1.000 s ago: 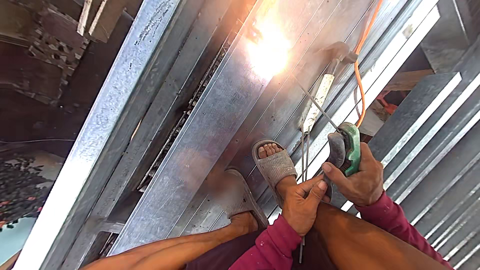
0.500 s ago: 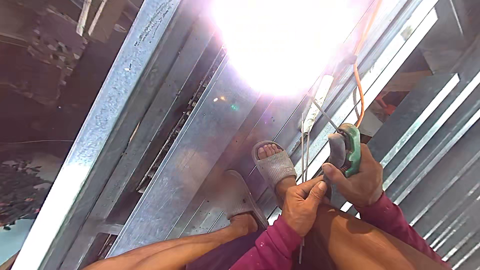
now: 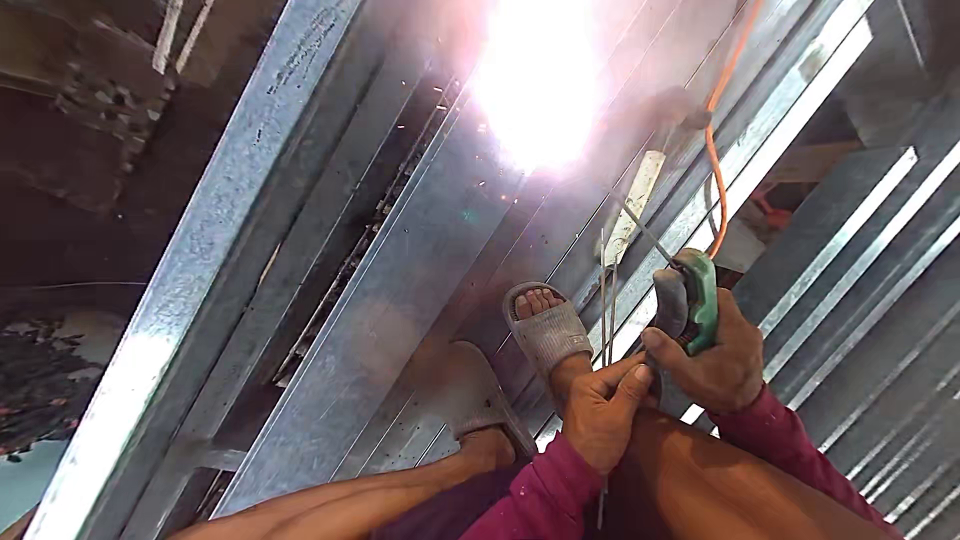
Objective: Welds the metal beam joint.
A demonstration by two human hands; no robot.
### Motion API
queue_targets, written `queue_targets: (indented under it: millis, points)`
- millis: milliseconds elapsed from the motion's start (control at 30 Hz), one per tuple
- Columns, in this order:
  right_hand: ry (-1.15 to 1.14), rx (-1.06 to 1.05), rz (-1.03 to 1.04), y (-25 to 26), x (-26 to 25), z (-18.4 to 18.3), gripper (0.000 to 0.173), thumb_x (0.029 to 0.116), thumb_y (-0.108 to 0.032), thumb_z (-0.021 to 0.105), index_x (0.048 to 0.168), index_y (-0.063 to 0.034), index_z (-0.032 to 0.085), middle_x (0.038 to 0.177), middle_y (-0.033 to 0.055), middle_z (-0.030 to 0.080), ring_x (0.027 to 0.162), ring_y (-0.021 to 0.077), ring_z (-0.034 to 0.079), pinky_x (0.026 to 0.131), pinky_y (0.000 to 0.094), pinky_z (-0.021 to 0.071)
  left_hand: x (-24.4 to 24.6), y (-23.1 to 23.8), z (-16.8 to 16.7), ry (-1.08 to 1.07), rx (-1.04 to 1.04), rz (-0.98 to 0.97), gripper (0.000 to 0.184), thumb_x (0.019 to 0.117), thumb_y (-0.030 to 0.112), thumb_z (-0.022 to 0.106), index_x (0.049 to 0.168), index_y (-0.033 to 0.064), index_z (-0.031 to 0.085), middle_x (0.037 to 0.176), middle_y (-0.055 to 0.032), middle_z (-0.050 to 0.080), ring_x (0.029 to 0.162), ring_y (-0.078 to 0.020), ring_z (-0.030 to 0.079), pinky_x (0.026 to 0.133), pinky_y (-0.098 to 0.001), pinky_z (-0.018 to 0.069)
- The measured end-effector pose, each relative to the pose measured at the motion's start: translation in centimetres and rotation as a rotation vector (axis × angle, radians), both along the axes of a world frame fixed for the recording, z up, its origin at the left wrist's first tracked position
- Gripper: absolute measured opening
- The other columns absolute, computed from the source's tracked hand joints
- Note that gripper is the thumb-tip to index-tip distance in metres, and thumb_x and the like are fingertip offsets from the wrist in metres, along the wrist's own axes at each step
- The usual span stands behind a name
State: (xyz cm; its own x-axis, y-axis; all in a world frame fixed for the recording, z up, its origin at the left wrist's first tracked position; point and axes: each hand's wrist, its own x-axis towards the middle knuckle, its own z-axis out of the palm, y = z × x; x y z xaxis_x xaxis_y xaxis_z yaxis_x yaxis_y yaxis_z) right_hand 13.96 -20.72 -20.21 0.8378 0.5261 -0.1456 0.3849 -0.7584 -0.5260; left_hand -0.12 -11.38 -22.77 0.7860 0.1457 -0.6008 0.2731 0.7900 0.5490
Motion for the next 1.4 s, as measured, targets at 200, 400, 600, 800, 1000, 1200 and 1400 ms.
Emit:
queue_targets:
  millis: [200,400,600,800,1000,1200,1400]
  points:
    - [0.002,0.001,0.001,0.03,0.0,0.0,0.074,0.0848,-0.066,0.069,0.113,0.0019,0.064,0.078,0.0053,0.069,0.067,0.0039,0.064,0.059,0.0264,0.0552,-0.04,-0.08,-0.08,-0.006,-0.015,0.013,0.028,0.105,0.012,0.055,0.118,-0.007,0.071,0.108,-0.0116,0.076,0.087,-0.0114,0.073,0.084,-0.0289,0.0613]
    - [0.006,-0.002,-0.005,-0.01,-0.04,-0.08,0.074,0.0843,-0.066,0.069,0.115,0.0008,0.064,0.079,0.0046,0.069,0.068,0.0032,0.064,0.06,0.026,0.0553,-0.1,-0.16,-0.2,-0.011,-0.012,0.017,0.028,0.1049,0.013,0.056,0.118,-0.0062,0.071,0.106,-0.0112,0.076,0.087,-0.0116,0.073,0.084,-0.0292,0.0609]
    - [0.006,-0.007,-0.003,0.02,-0.04,-0.14,0.073,0.0841,-0.066,0.069,0.112,0.0013,0.064,0.076,0.0035,0.067,0.065,0.002,0.062,0.058,0.0243,0.0536,-0.16,-0.17,-0.14,0.002,-0.015,0.023,0.029,0.1049,0.013,0.056,0.119,-0.0069,0.071,0.102,-0.011,0.076,0.085,-0.0126,0.073,0.083,-0.0296,0.0612]
    - [-0.014,-0.003,0.002,0.09,-0.03,-0.15,0.074,0.0843,-0.066,0.068,0.113,0.0012,0.063,0.077,0.0042,0.068,0.067,0.0027,0.063,0.058,0.0248,0.0541,-0.01,-0.08,-0.18,0.0,-0.001,0.009,0.028,0.105,0.012,0.055,0.117,-0.0067,0.072,0.104,-0.0113,0.076,0.087,-0.012,0.072,0.084,-0.0292,0.0606]
    - [0.01,0.012,-0.011,-0.02,0.06,-0.14,0.073,0.0846,-0.066,0.07,0.114,0.0013,0.063,0.078,0.0047,0.068,0.068,0.0035,0.064,0.06,0.026,0.0554,0.14,0.03,-0.09,0.006,0.008,0.0,0.028,0.1051,0.013,0.055,0.118,-0.0063,0.071,0.105,-0.0105,0.076,0.088,-0.0112,0.073,0.085,-0.029,0.0611]
    - [0.016,-0.012,-0.018,0.16,0.04,-0.04,0.072,0.0847,-0.065,0.069,0.113,0.0011,0.063,0.076,0.0029,0.067,0.066,0.0011,0.062,0.058,0.0235,0.0533,0.09,-0.12,-0.27,-0.002,-0.003,0.014,0.029,0.1053,0.014,0.055,0.118,-0.0067,0.071,0.099,-0.0092,0.076,0.083,-0.0101,0.071,0.082,-0.0281,0.0602]
    - [0.007,-0.013,-0.008,0.04,0.09,-0.14,0.075,0.0841,-0.067,0.068,0.114,0.0013,0.063,0.077,0.0048,0.068,0.066,0.0046,0.064,0.058,0.0275,0.0546,0.06,-0.1,-0.34,-0.005,0.011,0.0,0.029,0.1053,0.014,0.055,0.117,-0.0063,0.072,0.099,-0.01,0.076,0.083,-0.012,0.072,0.082,-0.0301,0.0612]
